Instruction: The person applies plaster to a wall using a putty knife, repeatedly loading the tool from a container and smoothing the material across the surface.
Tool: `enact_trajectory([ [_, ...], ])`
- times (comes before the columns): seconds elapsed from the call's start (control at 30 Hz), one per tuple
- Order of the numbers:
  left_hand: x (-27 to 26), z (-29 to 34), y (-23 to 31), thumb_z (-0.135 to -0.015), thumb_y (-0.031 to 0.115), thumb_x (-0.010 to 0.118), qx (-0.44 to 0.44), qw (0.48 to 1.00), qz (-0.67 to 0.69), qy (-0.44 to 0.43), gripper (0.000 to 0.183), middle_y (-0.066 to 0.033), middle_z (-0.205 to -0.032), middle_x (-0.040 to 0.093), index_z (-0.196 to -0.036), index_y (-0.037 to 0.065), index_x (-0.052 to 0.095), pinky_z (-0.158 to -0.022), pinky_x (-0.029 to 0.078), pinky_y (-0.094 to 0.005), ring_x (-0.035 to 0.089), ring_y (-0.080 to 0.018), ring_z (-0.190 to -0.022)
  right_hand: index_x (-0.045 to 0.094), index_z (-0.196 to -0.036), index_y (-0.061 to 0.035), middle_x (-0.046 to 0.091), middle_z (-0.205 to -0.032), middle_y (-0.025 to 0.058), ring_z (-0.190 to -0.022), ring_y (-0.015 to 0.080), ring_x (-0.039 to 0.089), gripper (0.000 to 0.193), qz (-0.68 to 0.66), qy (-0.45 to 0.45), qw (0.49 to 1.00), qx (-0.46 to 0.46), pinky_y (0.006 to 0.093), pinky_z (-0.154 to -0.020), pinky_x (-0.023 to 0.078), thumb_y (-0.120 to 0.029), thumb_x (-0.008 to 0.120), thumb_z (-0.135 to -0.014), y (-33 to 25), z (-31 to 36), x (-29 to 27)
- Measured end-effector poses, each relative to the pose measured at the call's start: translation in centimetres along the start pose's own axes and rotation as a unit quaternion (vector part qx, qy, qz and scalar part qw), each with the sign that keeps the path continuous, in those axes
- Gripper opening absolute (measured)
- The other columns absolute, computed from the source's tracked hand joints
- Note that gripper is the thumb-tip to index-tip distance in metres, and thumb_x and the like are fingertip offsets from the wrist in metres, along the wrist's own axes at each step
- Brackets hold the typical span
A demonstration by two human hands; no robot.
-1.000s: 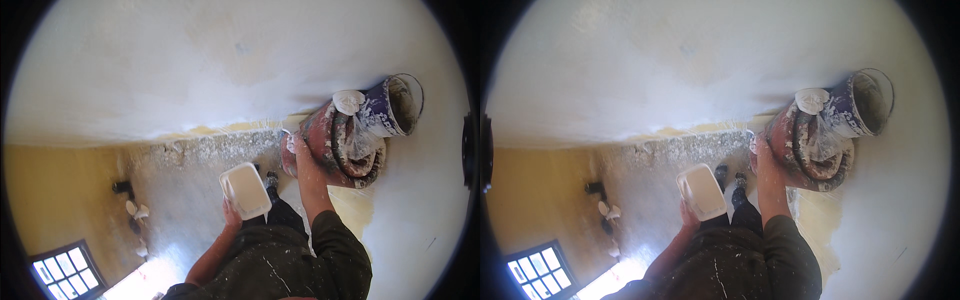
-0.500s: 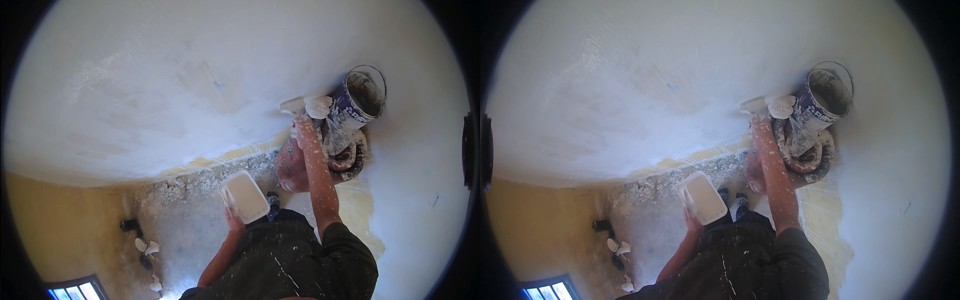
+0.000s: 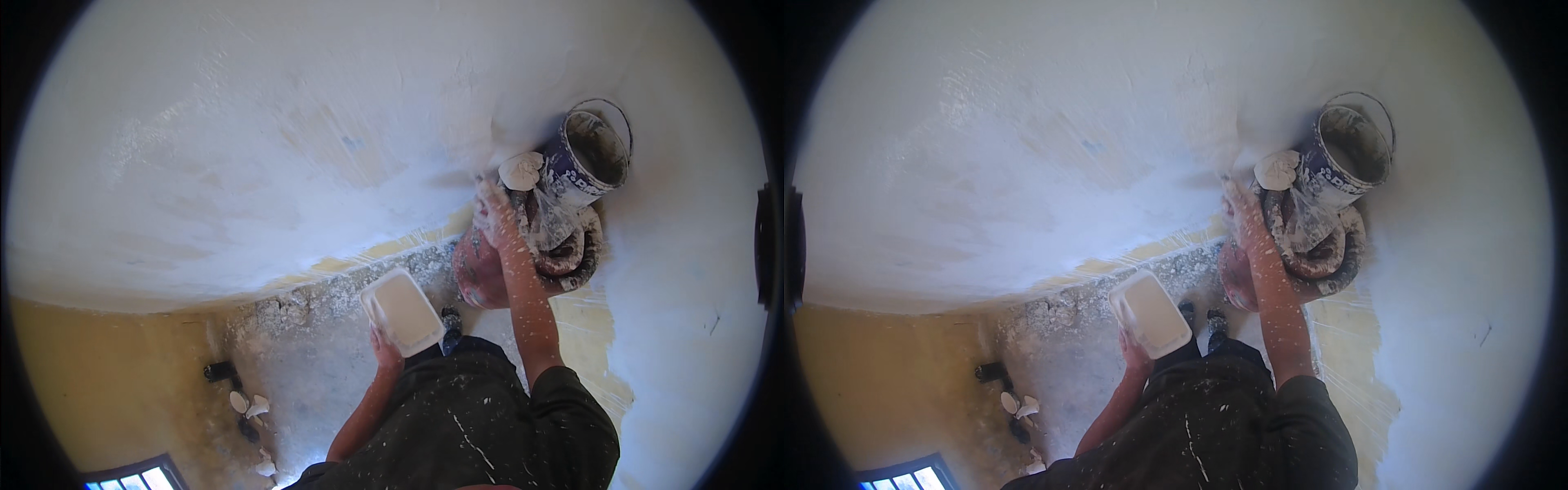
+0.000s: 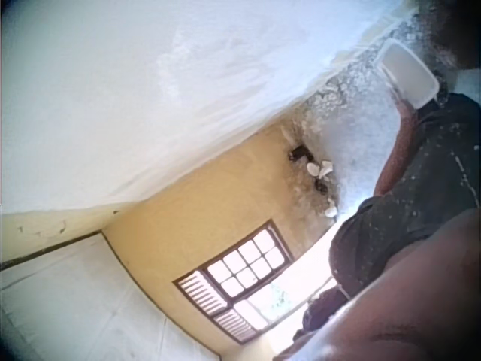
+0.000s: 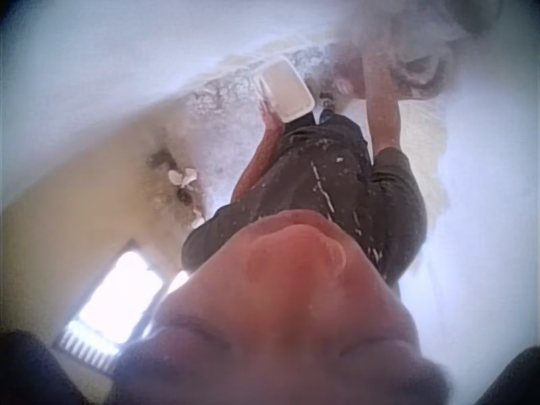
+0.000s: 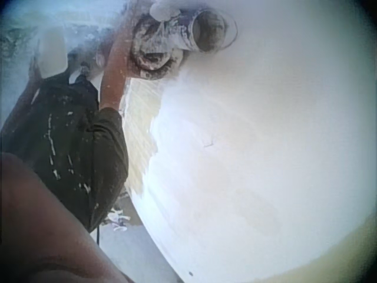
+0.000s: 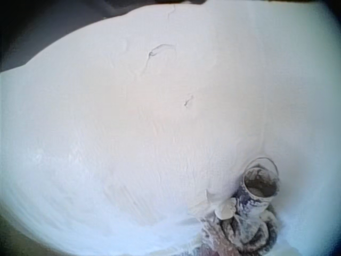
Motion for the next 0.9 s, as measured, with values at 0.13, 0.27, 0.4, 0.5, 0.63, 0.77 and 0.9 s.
enact_trajectory([
  [0.13,0.0,0.5,1.2,-0.097,0.031,0.032,0.016,0.998,-0.065,-0.007,0.049,-0.0141,-0.132,0.036,-0.133,-0.002,0.029,-0.1,0.029,-0.032,0.036,-0.0212,-0.119,0.049,-0.113,-0.0072,0.042,-0.066,-0.003,-0.042,0.0045,0.033,0.038,-0.053,-0.002,0.988,0.144,0.0161,-0.036,0.026,-0.031,0.057,-0.085,13.0,0.0,-6.0],
  [0.27,0.1,0.2,1.2,-0.097,0.03,0.031,0.013,0.999,-0.046,-0.002,0.048,-0.0148,-0.132,0.035,-0.132,-0.002,0.03,-0.101,0.028,-0.0319,0.036,-0.0225,-0.12,0.049,-0.114,-0.0065,0.043,-0.066,-0.0025,-0.041,0.0051,0.033,0.036,-0.121,0.047,0.962,0.238,0.017,-0.035,0.025,-0.028,0.056,-0.086,18.4,0.1,-9.7],
  [0.4,-0.3,-0.8,1.0,-0.097,0.03,0.032,0.043,0.995,-0.089,-0.015,0.047,-0.0143,-0.13,0.037,-0.132,0.0,0.03,-0.099,0.03,-0.0329,0.038,-0.0233,-0.118,0.049,-0.115,-0.0059,0.043,-0.066,-0.0021,-0.041,0.0057,0.033,0.034,-0.213,0.028,0.955,0.205,0.0178,-0.034,0.025,-0.025,0.055,-0.087,13.7,-2.7,-6.3],
  [0.5,2.7,-0.1,2.6,-0.095,0.036,0.036,0.033,0.998,-0.007,-0.058,0.047,-0.0085,-0.123,0.043,-0.134,0.012,0.027,-0.09,0.042,-0.0375,0.047,-0.0227,-0.109,0.048,-0.115,-0.0055,0.043,-0.066,-0.0018,-0.04,0.0062,0.032,0.033,-0.294,-0.006,0.945,0.139,0.0184,-0.033,0.025,-0.022,0.054,-0.087,2.3,-1.5,2.2],
  [0.63,3.2,-0.9,2.3,-0.097,0.026,0.031,0.025,0.999,0.002,-0.048,0.046,-0.0155,-0.132,0.035,-0.134,0.001,0.025,-0.1,0.03,-0.0347,0.038,-0.0246,-0.118,0.044,-0.123,-0.0058,0.044,-0.067,-0.0017,-0.04,0.005,0.031,0.036,-0.114,-0.118,0.986,-0.02,0.0181,-0.031,0.026,-0.018,0.049,-0.09,-11.3,5.5,12.1],
  [0.77,2.8,-1.7,2.3,-0.097,0.027,0.031,0.11,0.981,-0.131,-0.096,0.045,-0.0136,-0.13,0.037,-0.134,0.002,0.027,-0.099,0.031,-0.0343,0.038,-0.023,-0.117,0.042,-0.127,-0.0093,0.04,-0.065,-0.004,-0.04,0.0031,0.029,0.039,-0.022,-0.126,0.985,-0.117,0.016,-0.032,0.025,-0.022,0.05,-0.09,-18.2,9.9,17.0],
  [0.9,3.1,-0.6,1.0,-0.097,0.02,0.03,-0.011,0.999,-0.03,-0.033,0.043,-0.0142,-0.131,0.038,-0.134,-0.002,0.027,-0.101,0.028,-0.032,0.037,-0.0223,-0.119,0.04,-0.128,-0.0122,0.037,-0.065,-0.0059,-0.04,0.0031,0.028,0.047,0.002,-0.115,0.986,-0.12,0.0158,-0.032,0.024,-0.031,0.054,-0.088,-15.7,6.3,14.6],
])
Point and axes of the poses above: each hand's wrist, its own z-axis away from the middle knuckle, its own x-axis out of the palm, y = z × x, the point moved 10 cm from there along -z, towards the middle knuckle
